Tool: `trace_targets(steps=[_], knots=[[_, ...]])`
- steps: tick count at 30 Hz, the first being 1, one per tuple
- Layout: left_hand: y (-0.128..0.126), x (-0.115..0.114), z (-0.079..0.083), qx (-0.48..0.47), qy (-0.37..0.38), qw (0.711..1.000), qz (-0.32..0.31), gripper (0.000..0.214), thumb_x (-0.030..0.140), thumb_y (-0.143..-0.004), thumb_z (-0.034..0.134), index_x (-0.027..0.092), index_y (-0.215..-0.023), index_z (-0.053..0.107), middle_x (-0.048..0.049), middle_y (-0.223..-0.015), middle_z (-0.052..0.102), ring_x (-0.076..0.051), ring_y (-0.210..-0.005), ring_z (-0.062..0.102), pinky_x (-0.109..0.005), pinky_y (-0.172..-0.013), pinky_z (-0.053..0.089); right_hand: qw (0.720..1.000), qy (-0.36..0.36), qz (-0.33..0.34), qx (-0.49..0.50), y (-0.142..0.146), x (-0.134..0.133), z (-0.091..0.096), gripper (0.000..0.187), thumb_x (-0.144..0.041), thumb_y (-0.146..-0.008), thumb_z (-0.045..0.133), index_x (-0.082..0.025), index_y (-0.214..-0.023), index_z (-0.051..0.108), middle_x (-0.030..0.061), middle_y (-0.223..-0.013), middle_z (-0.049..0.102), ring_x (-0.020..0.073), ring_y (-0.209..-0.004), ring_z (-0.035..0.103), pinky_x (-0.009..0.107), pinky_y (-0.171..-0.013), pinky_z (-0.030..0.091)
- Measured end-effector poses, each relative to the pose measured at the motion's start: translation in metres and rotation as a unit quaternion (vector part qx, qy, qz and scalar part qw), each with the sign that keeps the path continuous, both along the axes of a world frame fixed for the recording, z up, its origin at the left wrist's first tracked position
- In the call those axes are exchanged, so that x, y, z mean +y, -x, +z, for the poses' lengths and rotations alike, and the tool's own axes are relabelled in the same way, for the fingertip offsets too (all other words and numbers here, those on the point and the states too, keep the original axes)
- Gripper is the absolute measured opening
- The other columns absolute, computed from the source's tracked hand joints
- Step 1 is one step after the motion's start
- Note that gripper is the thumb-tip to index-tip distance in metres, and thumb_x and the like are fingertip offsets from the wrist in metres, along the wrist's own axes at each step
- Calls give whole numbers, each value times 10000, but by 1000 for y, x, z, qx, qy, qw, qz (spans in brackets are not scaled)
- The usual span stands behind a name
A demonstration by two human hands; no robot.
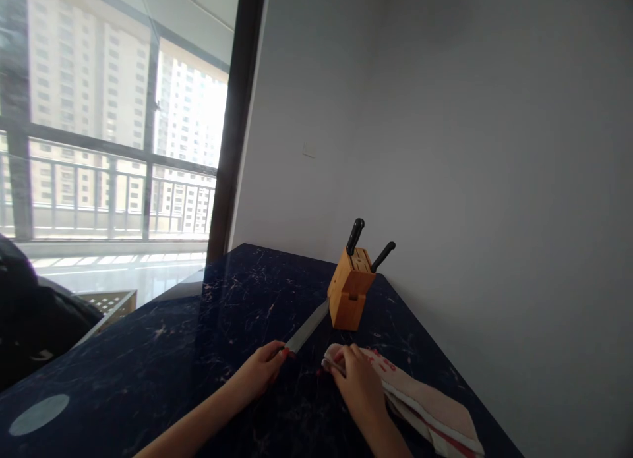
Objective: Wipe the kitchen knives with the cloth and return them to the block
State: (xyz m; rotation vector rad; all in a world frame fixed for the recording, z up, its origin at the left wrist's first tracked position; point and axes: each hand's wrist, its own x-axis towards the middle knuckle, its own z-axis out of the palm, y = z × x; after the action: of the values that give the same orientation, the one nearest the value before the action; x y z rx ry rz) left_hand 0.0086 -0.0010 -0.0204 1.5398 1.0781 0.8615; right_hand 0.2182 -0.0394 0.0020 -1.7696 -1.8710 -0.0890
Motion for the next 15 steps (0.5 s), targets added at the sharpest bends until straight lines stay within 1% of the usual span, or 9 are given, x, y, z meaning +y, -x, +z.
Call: trace_targets(steps=[2, 4, 8, 10, 12, 15], knots=[[1, -3, 3, 20, -1, 1000, -2, 607, 650, -700, 396, 131, -987, 530, 106, -444, 359, -39, -311, 263, -165, -309, 195, 999, -6, 4, 46, 0, 1, 0, 68, -233, -757, 487, -221, -716, 540, 12, -769, 592, 176, -735, 573, 256, -615, 396], [1, -3, 2, 37, -11, 999, -4, 584, 633, -720, 382, 142, -1001, 525, 96, -467, 393, -42, -298, 296, -165, -303, 224, 994, -33, 10, 108, 1, 1, 1, 116, -292, -788, 476, -220, -711, 526, 9, -735, 595, 170, -697, 572, 252, -596, 395], [1, -3, -4, 84, -30, 996, -12, 518, 592, -772, 338, 170, -1005, 528, 59, -533, 487, -62, -288, 381, -172, -298, 269, 967, -101, 46, 231, 8, 0, 6, 260, -446, -804, 472, -210, -707, 524, 7, -653, 588, 154, -596, 549, 243, -547, 393], [0, -6, -3, 117, -51, 992, -2, 474, 556, -797, 323, 191, -1010, 538, 44, -550, 525, -80, -311, 427, -178, -318, 290, 955, -114, 62, 267, 13, -3, 10, 292, -477, -799, 476, -204, -710, 531, 2, -630, 584, 146, -575, 541, 236, -544, 397], [0, -12, 2, 156, -91, 983, 15, 412, 506, -816, 329, 218, -994, 563, 27, -575, 570, -111, -403, 508, -186, -382, 334, 949, -112, 73, 286, 17, -7, 13, 295, -479, -799, 478, -201, -723, 539, 1, -638, 589, 145, -582, 546, 232, -550, 401], [-2, -22, 12, 218, -151, 964, 27, 313, 440, -823, 366, 273, -957, 595, 7, -728, 651, -165, -656, 612, -212, -550, 392, 945, -95, 102, 296, 23, -11, 13, 268, -449, -816, 466, -202, -755, 549, 8, -685, 605, 151, -622, 563, 235, -579, 412]])
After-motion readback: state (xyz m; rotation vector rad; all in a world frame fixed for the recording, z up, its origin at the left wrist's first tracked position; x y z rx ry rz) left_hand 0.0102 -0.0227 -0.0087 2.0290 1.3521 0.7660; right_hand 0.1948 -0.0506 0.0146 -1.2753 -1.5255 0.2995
